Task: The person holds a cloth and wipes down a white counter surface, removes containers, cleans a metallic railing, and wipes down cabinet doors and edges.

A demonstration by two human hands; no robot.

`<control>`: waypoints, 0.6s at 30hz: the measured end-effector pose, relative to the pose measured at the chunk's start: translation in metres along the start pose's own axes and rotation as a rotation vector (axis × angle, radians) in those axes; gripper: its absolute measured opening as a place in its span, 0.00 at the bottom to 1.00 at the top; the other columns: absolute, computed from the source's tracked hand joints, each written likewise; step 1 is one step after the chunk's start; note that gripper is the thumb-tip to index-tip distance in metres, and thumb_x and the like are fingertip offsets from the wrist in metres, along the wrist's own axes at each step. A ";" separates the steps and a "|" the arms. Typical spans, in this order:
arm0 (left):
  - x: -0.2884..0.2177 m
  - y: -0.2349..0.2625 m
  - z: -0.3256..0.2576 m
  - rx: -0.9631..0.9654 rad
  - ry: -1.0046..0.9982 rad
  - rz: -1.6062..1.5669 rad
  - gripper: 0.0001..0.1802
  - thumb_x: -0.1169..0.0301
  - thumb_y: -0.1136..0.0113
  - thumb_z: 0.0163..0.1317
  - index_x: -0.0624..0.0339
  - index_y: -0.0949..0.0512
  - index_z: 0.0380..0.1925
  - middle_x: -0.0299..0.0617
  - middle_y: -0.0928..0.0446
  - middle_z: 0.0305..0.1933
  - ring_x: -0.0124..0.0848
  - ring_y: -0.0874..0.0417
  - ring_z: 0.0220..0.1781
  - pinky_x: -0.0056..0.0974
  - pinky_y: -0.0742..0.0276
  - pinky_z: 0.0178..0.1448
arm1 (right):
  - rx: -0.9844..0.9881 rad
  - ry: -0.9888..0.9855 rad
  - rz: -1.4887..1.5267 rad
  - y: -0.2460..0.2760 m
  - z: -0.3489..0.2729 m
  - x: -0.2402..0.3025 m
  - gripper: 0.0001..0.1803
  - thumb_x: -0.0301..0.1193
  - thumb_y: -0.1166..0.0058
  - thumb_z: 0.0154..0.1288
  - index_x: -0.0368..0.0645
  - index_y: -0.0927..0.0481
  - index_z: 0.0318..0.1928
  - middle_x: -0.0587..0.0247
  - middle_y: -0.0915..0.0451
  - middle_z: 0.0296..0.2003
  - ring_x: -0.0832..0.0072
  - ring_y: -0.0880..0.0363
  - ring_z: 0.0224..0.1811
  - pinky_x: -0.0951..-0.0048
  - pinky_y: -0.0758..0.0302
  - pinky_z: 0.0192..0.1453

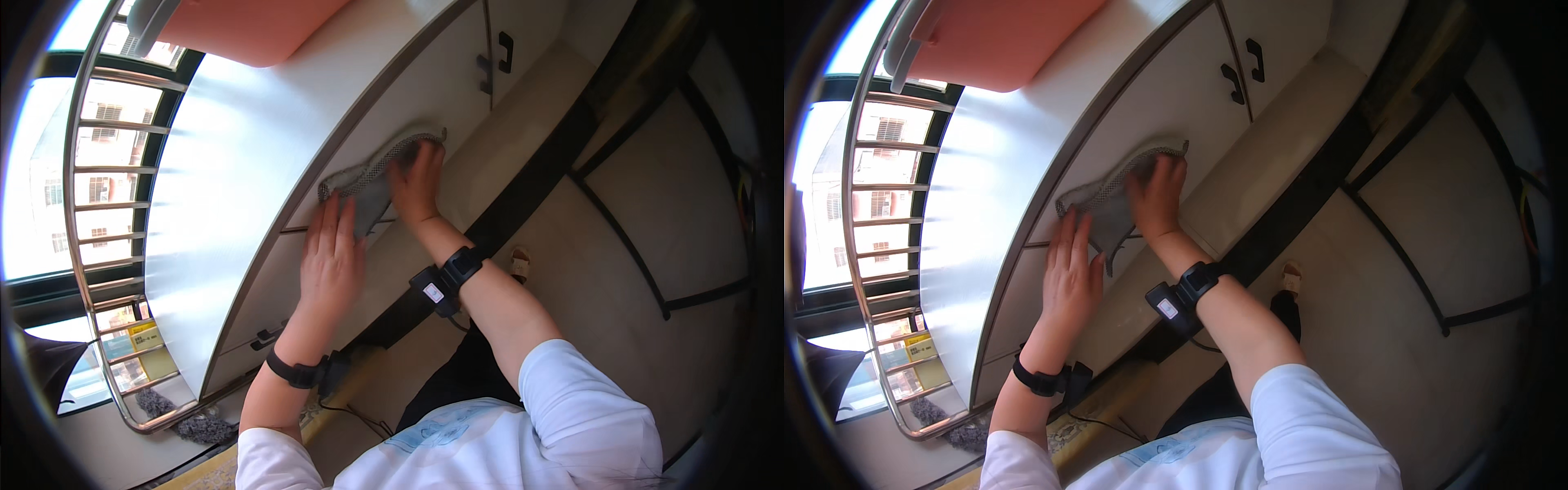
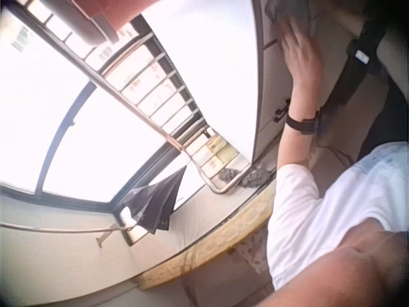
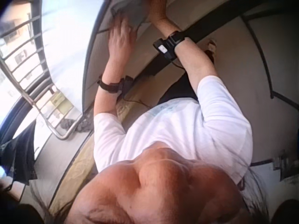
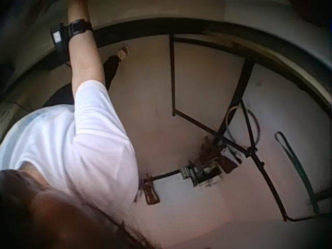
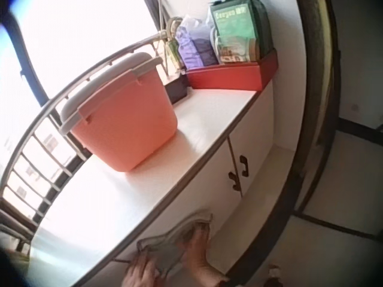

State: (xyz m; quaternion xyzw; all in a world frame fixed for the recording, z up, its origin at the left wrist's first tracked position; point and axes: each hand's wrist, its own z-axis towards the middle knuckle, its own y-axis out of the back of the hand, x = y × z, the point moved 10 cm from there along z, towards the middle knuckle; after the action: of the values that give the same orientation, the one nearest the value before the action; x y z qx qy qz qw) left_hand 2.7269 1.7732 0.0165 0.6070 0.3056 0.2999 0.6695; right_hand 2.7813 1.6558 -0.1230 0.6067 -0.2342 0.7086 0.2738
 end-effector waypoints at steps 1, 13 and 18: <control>-0.004 0.000 0.006 -0.005 -0.003 -0.038 0.31 0.75 0.44 0.59 0.64 0.39 0.64 0.57 0.41 0.68 0.55 0.37 0.67 0.50 0.38 0.68 | -0.056 0.091 -0.042 0.000 -0.004 0.003 0.31 0.28 0.44 0.55 0.32 0.38 0.58 0.28 0.52 0.65 0.36 0.51 0.67 0.49 0.46 0.69; -0.056 0.079 0.118 -0.151 -0.266 0.034 0.36 0.75 0.41 0.58 0.60 0.41 0.67 0.57 0.48 0.72 0.54 0.46 0.73 0.49 0.42 0.71 | -0.278 0.188 0.065 0.025 0.120 0.014 0.37 0.28 0.56 0.65 0.27 0.57 0.69 0.33 0.62 0.70 0.41 0.64 0.74 0.51 0.62 0.75; -0.088 0.077 0.186 -0.146 -0.319 0.109 0.37 0.70 0.40 0.60 0.59 0.43 0.68 0.55 0.47 0.72 0.50 0.42 0.73 0.48 0.40 0.71 | -0.202 -0.476 0.518 -0.005 0.047 -0.081 0.37 0.30 0.56 0.67 0.30 0.57 0.70 0.38 0.63 0.72 0.48 0.66 0.75 0.57 0.61 0.76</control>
State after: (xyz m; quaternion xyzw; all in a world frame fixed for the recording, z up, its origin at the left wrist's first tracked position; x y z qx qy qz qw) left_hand 2.8124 1.5946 0.1111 0.6123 0.1397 0.2573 0.7344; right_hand 2.8284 1.6196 -0.1955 0.6451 -0.5060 0.5667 0.0815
